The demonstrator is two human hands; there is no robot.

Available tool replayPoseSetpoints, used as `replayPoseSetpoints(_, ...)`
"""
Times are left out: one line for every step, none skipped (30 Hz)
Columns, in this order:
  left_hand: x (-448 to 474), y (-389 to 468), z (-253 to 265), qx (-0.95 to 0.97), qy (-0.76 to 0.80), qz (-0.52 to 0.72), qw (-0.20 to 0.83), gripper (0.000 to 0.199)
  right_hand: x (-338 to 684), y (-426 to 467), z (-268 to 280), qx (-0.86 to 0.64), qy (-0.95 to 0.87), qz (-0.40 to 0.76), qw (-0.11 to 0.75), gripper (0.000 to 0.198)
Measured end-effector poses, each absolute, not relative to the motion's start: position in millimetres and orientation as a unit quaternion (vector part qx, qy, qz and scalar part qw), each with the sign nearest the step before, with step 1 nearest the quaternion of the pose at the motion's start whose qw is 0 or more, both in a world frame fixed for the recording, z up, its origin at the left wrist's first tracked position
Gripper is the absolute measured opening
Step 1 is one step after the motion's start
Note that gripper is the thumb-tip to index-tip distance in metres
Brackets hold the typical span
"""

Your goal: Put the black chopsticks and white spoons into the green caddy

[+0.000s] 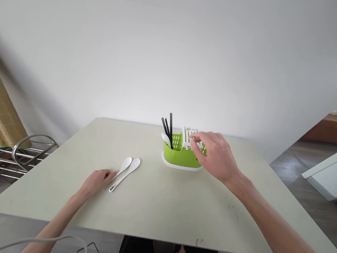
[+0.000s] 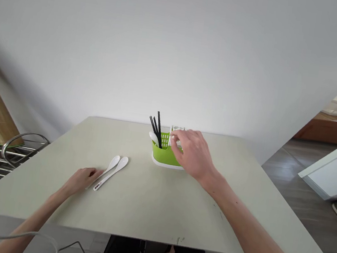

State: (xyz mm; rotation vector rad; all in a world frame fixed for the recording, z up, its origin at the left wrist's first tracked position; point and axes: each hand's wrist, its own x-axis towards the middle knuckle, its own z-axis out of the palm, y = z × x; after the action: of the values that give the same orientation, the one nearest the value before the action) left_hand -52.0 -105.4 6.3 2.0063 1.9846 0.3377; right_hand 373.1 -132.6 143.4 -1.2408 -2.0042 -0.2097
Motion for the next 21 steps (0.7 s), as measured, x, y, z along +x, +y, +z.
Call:
replayPoseSetpoints(-52.9,-104.2,7.9,0.697,0.69,0.124,0.149,0.056,374.1,-138.0,140.1,-0.481,-0.791,-0.06,0.374,0.017)
replayPoseSetpoints(-53.1,-103.8,10.2,0.693,0.693,0.13,0.15,0.056,373.7,-143.3,136.0,-0.475,-0.798,-0.029,0.369,0.017)
replayPoseSetpoints(-52.6,-103.9,13.2,0.688,0.697,0.134,0.151,0.057,372.0,-148.4,131.2,-0.467,-0.805,0.008,0.365,0.017)
replayPoseSetpoints(-51.3,-104.5,16.9,0.681,0.703,0.136,0.154,0.057,368.8,-153.2,126.1,-0.458,-0.811,0.049,0.361,0.017)
replayPoseSetpoints(-48.8,-105.5,21.3,0.674,0.709,0.135,0.159,0.056,364.4,-157.7,120.6,-0.448,-0.815,0.091,0.355,0.017)
replayPoseSetpoints(-45.0,-106.9,26.2,0.668,0.713,0.134,0.163,0.056,358.8,-161.7,115.0,-0.44,-0.818,0.128,0.349,0.016)
replayPoseSetpoints(-39.8,-108.8,31.4,0.665,0.716,0.134,0.166,0.054,352.4,-164.8,109.6,-0.434,-0.818,0.16,0.342,0.016)
replayPoseSetpoints(-33.0,-111.1,36.8,0.666,0.714,0.136,0.166,0.053,345.3,-167.0,104.5,-0.43,-0.817,0.188,0.335,0.015)
replayPoseSetpoints(-24.6,-114.2,42.2,0.672,0.708,0.141,0.164,0.051,338.0,-167.9,100.0,-0.428,-0.814,0.215,0.329,0.014)
replayPoseSetpoints(-14.8,-118.0,47.4,0.681,0.698,0.148,0.161,0.049,330.9,-167.3,96.2,-0.425,-0.809,0.247,0.323,0.013)
replayPoseSetpoints(-3.7,-122.8,52.0,0.695,0.684,0.156,0.159,0.048,324.4,-165.3,93.3,-0.423,-0.797,0.287,0.321,0.012)
replayPoseSetpoints(8.4,-128.4,56.0,0.71,0.666,0.167,0.16,0.047,318.8,-161.8,91.2,-0.422,-0.781,0.331,0.32,0.012)
replayPoseSetpoints(21.0,-134.9,59.4,0.726,0.644,0.175,0.165,0.047,314.3,-157.0,89.9,-0.421,-0.763,0.373,0.319,0.014)
replayPoseSetpoints(33.7,-142.0,62.1,0.741,0.623,0.183,0.169,0.046,311.0,-151.4,89.3,-0.423,-0.744,0.407,0.32,0.018)
replayPoseSetpoints(46.0,-149.5,64.2,0.754,0.604,0.192,0.17,0.045,308.7,-145.4,89.3,-0.428,-0.727,0.43,0.322,0.024)
replayPoseSetpoints(57.2,-156.9,66.1,0.769,0.585,0.197,0.168,0.044,307.5,-139.6,89.7,-0.435,-0.713,0.443,0.327,0.03)
replayPoseSetpoints(67.0,-164.1,67.7,0.784,0.565,0.2,0.163,0.043,307.0,-134.6,90.4,-0.44,-0.705,0.447,0.332,0.036)
replayPoseSetpoints(75.2,-170.5,69.2,0.797,0.547,0.199,0.161,0.042,307.0,-130.9,91.3,-0.44,-0.701,0.449,0.336,0.038)
replayPoseSetpoints(81.5,-176.1,70.8,0.808,0.531,0.195,0.163,0.042,307.2,-128.6,92.3,-0.439,-0.701,0.447,0.34,0.039)
replayPoseSetpoints(86.0,-180.5,72.2,0.816,0.52,0.189,0.169,0.042,307.4,-127.9,93.2,-0.436,-0.706,0.44,0.343,0.036)
replayPoseSetpoints(88.8,-183.7,73.5,0.819,0.515,0.183,0.178,0.043,307.5,-128.5,94.1,-0.435,-0.716,0.425,0.343,0.032)
